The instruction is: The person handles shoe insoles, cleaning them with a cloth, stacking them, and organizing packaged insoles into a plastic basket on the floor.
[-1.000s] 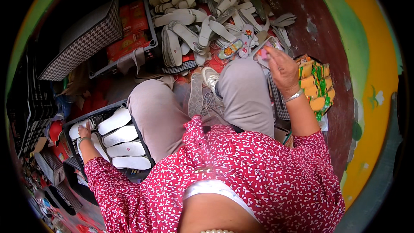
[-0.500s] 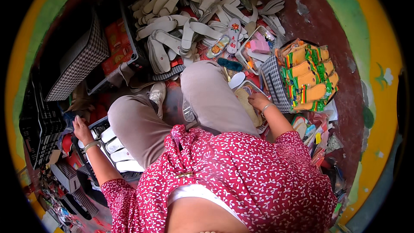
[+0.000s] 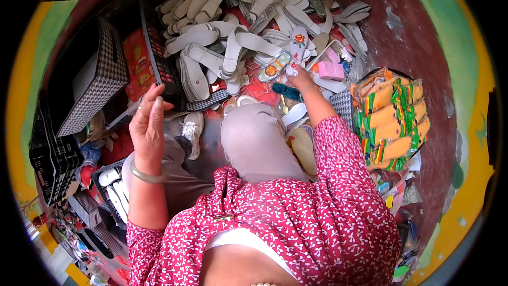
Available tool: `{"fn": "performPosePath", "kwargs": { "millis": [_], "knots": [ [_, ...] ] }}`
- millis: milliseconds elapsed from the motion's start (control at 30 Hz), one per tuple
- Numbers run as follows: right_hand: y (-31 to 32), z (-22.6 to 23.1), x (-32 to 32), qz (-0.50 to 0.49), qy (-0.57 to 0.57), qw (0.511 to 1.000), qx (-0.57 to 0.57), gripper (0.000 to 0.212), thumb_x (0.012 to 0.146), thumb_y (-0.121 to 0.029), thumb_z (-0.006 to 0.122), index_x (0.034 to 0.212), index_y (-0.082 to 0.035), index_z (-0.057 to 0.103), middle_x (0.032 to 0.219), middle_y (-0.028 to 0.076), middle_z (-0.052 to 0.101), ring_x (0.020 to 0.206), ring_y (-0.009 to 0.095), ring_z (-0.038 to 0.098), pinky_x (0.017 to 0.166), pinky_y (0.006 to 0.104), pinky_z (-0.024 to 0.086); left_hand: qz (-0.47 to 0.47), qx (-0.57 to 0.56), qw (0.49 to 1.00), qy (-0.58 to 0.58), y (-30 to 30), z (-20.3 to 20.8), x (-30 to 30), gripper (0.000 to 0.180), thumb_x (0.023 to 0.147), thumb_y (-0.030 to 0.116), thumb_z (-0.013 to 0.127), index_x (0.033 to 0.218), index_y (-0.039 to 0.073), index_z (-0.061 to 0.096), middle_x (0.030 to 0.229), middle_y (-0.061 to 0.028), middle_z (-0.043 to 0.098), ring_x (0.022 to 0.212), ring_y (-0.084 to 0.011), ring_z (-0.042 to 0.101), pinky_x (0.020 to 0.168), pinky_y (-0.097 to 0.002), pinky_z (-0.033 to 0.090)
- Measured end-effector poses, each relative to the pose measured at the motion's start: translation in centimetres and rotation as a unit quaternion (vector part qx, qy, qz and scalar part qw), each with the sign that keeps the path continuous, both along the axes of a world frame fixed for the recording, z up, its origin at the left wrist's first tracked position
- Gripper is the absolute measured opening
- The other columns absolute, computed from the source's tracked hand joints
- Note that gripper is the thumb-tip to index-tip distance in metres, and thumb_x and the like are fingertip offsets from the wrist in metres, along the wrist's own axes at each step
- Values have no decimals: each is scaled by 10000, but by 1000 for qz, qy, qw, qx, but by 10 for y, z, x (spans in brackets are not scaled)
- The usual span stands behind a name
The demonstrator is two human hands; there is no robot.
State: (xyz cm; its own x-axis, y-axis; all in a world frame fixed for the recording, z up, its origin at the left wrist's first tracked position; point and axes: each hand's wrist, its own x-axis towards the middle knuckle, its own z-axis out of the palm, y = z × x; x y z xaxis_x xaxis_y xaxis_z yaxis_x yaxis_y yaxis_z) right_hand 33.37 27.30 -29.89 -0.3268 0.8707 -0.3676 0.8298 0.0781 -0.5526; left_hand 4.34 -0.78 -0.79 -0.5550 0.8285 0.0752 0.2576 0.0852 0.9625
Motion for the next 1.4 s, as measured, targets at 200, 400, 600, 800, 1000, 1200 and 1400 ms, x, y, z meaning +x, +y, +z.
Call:
{"fn": "performPosePath", "kwargs": {
  "millis": [200, 400, 600, 800, 1000, 1200, 1400],
  "knots": [
    [64, -43, -39, -12, -108, 994, -1, 874, 651, -359, 709, 1360, -44, 307, 1339, 181, 395, 1240, 285, 393, 1020, 326, 332, -24, -48, 995, 90, 14, -2, -8, 161, 901, 70, 507, 871, -37, 624, 1151, -124, 583, 1187, -247, 463, 1009, -344, 304],
    [73, -75, -63, -25, -172, 983, -51, 813, 677, -303, 698, 1354, -54, 323, 1262, 199, 475, 1178, 304, 464, 979, 343, 382, -56, -109, 987, 107, 21, -1, -8, 144, 889, 66, 522, 867, -38, 618, 1143, -148, 582, 1170, -273, 478, 988, -365, 334],
    [33, -78, -56, 127, -197, 965, -121, 382, 710, -222, 656, 1059, -74, 616, 1032, 135, 634, 947, 320, 605, 820, 374, 481, -106, -127, 974, 155, 27, 1, -3, 149, 889, 59, 514, 916, -48, 614, 1135, -135, 589, 1166, -247, 484, 969, -336, 353],
    [-32, -23, 5, -114, 243, 954, -136, 313, 732, -219, 703, 954, -20, 610, 680, 68, 590, 510, 154, 539, 469, 287, 427, -120, -112, 968, 192, 22, -6, 2, 202, 891, 54, 515, 1049, -41, 598, 1112, -120, 597, 1068, -184, 539, 896, -274, 402],
    [-76, 90, 2, -294, 467, 781, -292, 166, 809, -164, 670, 832, -61, 541, 581, -25, 471, 353, 63, 362, 343, 207, 246, -83, -111, 982, 131, 20, -17, 4, 231, 909, 98, 512, 1091, -21, 591, 945, -66, 636, 838, -73, 551, 768, -205, 431],
    [-104, 186, -41, -189, 534, 785, -252, 158, 818, -158, 663, 770, -67, 544, 588, -36, 480, 387, 57, 394, 368, 204, 281, -80, -97, 989, -80, 28, -20, 7, 263, 905, 193, 542, 1047, -19, 607, 965, -52, 633, 933, -104, 557, 808, -226, 432],
    [-134, 246, -86, -103, 564, 808, -135, 127, 812, -62, 641, 924, -4, 638, 627, -15, 563, 435, 37, 441, 413, 183, 353, -39, -19, 911, -410, 41, -8, 15, 565, 864, 216, 608, 1299, -14, 330, 1205, -136, 497, 1052, -222, 546, 849, -312, 469]
  ]
}}
